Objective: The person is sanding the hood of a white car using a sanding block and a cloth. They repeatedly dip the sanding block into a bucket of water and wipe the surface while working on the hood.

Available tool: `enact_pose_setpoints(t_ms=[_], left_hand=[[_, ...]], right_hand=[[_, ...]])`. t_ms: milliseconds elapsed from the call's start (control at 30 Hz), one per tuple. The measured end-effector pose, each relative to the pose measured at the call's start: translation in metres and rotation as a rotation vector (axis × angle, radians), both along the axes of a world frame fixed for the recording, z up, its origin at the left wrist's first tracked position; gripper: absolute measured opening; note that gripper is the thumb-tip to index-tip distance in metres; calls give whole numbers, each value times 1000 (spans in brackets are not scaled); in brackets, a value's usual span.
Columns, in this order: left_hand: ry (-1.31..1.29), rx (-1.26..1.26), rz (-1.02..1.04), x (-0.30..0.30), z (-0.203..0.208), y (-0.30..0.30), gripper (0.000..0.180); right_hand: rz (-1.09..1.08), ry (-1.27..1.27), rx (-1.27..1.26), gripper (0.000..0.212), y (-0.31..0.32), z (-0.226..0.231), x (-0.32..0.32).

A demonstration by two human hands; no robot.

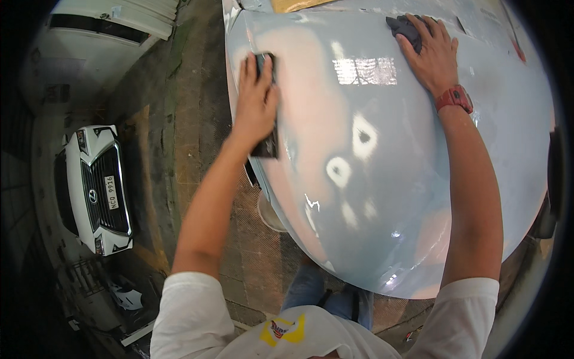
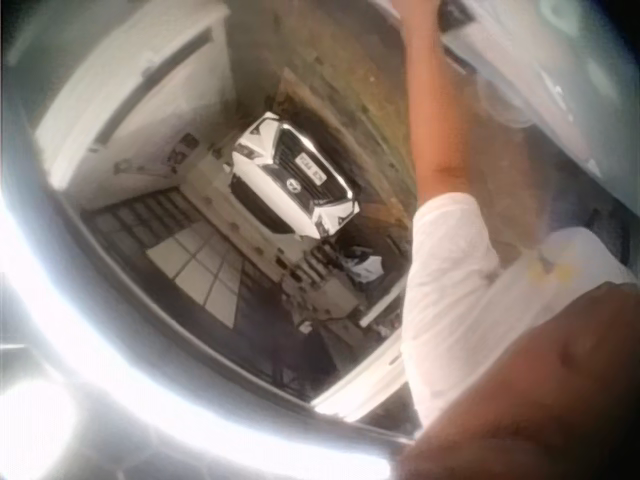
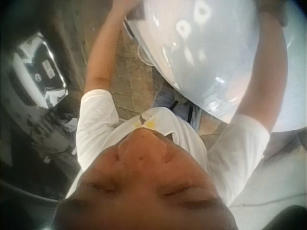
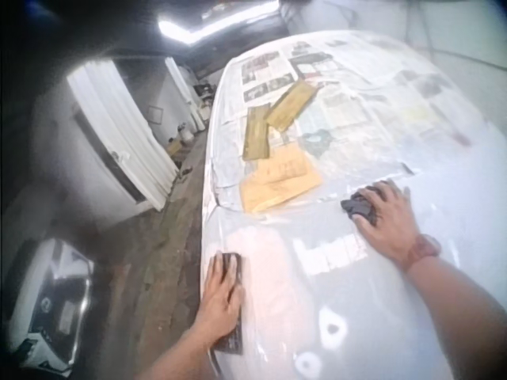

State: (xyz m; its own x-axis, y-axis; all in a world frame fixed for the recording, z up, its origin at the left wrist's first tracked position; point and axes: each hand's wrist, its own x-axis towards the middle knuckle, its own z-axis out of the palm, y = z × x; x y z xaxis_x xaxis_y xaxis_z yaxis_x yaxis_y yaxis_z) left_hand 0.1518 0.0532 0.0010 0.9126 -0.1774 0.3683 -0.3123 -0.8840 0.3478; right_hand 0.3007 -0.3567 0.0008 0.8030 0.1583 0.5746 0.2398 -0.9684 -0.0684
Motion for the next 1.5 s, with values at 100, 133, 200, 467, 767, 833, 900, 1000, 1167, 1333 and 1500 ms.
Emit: enact_pose_setpoints(t_ms=[100, 133, 200, 467, 767, 833, 900, 1000, 1167, 1333, 1500], left_hand=[[5, -84, 157, 59, 20, 57, 66], [31, -122, 202, 69, 28, 63, 65], [3, -122, 247, 57, 18, 57, 65], [42, -52, 99, -47, -4, -19, 68], [8, -44, 163, -31, -8, -30, 66], [-8, 7, 108, -43, -9, -44, 66], [-21, 10, 98, -20, -2, -30, 66], [-6, -63, 287, 60, 26, 22, 63], [-22, -59, 218, 42, 5, 0, 66], [21, -3, 94, -4, 6, -20, 66], [-37, -80, 285, 72, 22, 39, 64]], right_hand=[[30, 14, 8, 62, 12, 4, 4], [25, 5, -1, 62, 11, 2, 5], [21, -12, -13, 62, 11, -2, 6], [8, -9, -33, 61, -1, -1, 6], [-16, 14, -47, 62, -2, -3, 3], [-7, 9, -46, 62, -4, -3, 5], [14, 6, -30, 63, -7, -4, 5], [40, 23, -12, 63, 8, 2, 4], [11, 37, -38, 62, 4, -1, 1], [24, 43, -26, 62, -5, 4, 4], [25, 42, -2, 62, 13, 2, 2]])
